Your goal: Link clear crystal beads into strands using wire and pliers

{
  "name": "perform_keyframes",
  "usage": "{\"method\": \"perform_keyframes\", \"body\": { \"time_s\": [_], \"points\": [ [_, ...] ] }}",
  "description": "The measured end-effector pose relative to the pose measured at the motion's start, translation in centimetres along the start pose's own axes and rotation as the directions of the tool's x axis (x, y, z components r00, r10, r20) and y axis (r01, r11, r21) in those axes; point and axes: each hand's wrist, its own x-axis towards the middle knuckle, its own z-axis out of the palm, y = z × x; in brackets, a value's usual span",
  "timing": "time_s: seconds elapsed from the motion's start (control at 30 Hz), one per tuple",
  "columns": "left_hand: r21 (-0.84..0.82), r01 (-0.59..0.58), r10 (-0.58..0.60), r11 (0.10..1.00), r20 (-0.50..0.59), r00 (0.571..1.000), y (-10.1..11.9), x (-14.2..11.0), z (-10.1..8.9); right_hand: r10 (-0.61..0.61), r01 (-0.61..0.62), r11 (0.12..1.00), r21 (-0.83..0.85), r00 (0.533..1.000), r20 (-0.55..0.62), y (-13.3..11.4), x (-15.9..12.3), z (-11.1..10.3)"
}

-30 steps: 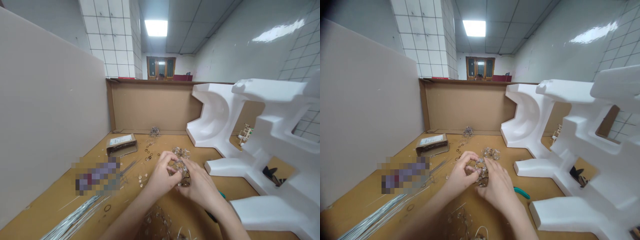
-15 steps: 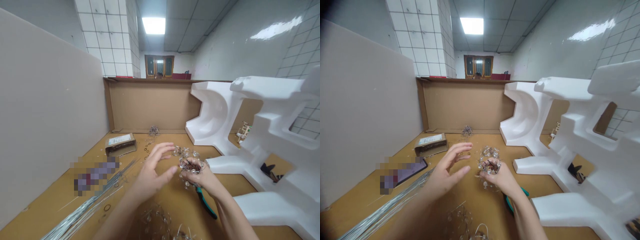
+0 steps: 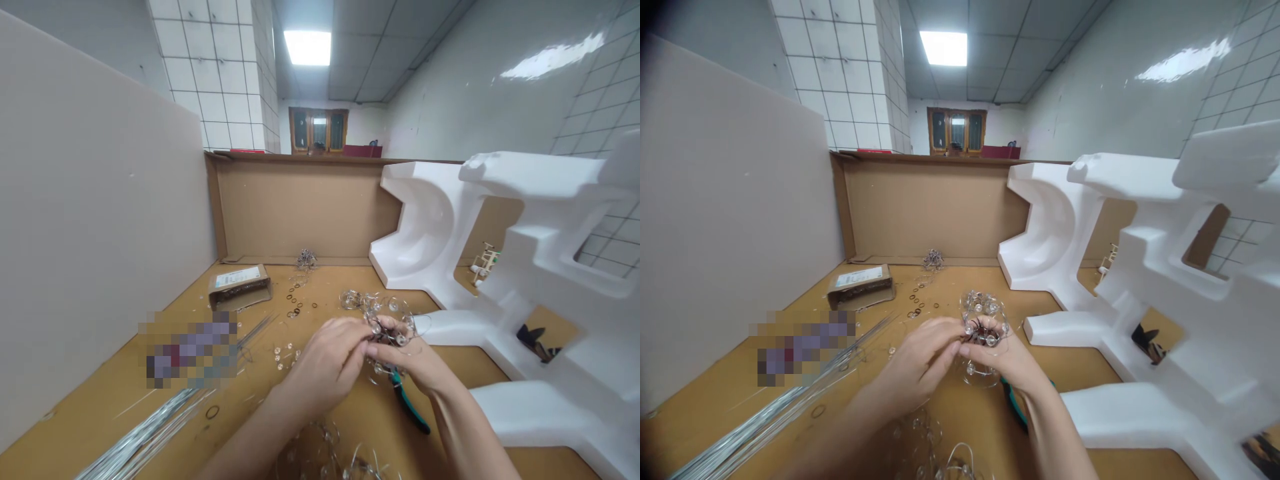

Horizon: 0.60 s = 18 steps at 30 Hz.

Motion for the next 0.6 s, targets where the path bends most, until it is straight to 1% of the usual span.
{"method": "perform_keyframes", "body": {
  "time_s": [0.07,0.13,0.23,0.3,0.37,0.47,0.53,0.6],
  "points": [
    [-0.070,0.044,-0.047,0.997,-0.036,0.998,0.0,0.0,-0.3,-0.038,0.038,0.999,0.012,0.999,0.000,0.0,0.2,-0.1],
    [-0.129,0.078,-0.088,0.989,-0.075,0.993,0.0,0.0,-0.7,-0.058,0.057,0.996,0.067,0.998,0.013,0.1,0.4,-0.2],
    [-0.179,0.111,-0.134,0.978,-0.126,0.983,0.0,0.0,-0.8,-0.044,0.035,0.961,0.275,0.999,0.027,0.4,0.6,-0.2],
    [-0.200,0.136,-0.162,0.970,-0.120,0.979,-0.1,0.1,-0.7,-0.007,0.001,0.907,0.421,1.000,0.012,0.5,0.6,-0.3],
    [-0.211,0.145,-0.164,0.967,-0.077,0.983,-0.1,0.1,-0.5,0.044,-0.024,0.854,0.519,0.999,-0.027,0.5,0.8,-0.3],
    [-0.184,0.138,-0.133,0.973,0.040,0.990,0.0,0.0,-0.2,0.136,-0.032,0.772,0.635,0.984,-0.116,0.3,1.0,-0.3],
    [-0.126,0.134,-0.121,0.983,0.108,0.987,0.1,0.0,0.0,0.190,-0.025,0.712,0.702,0.969,-0.158,0.1,1.3,-0.3],
    [-0.047,0.130,-0.121,0.990,0.150,0.981,0.4,-0.1,0.7,0.226,-0.018,0.664,0.748,0.958,-0.178,0.1,1.4,-0.2]
  ]
}}
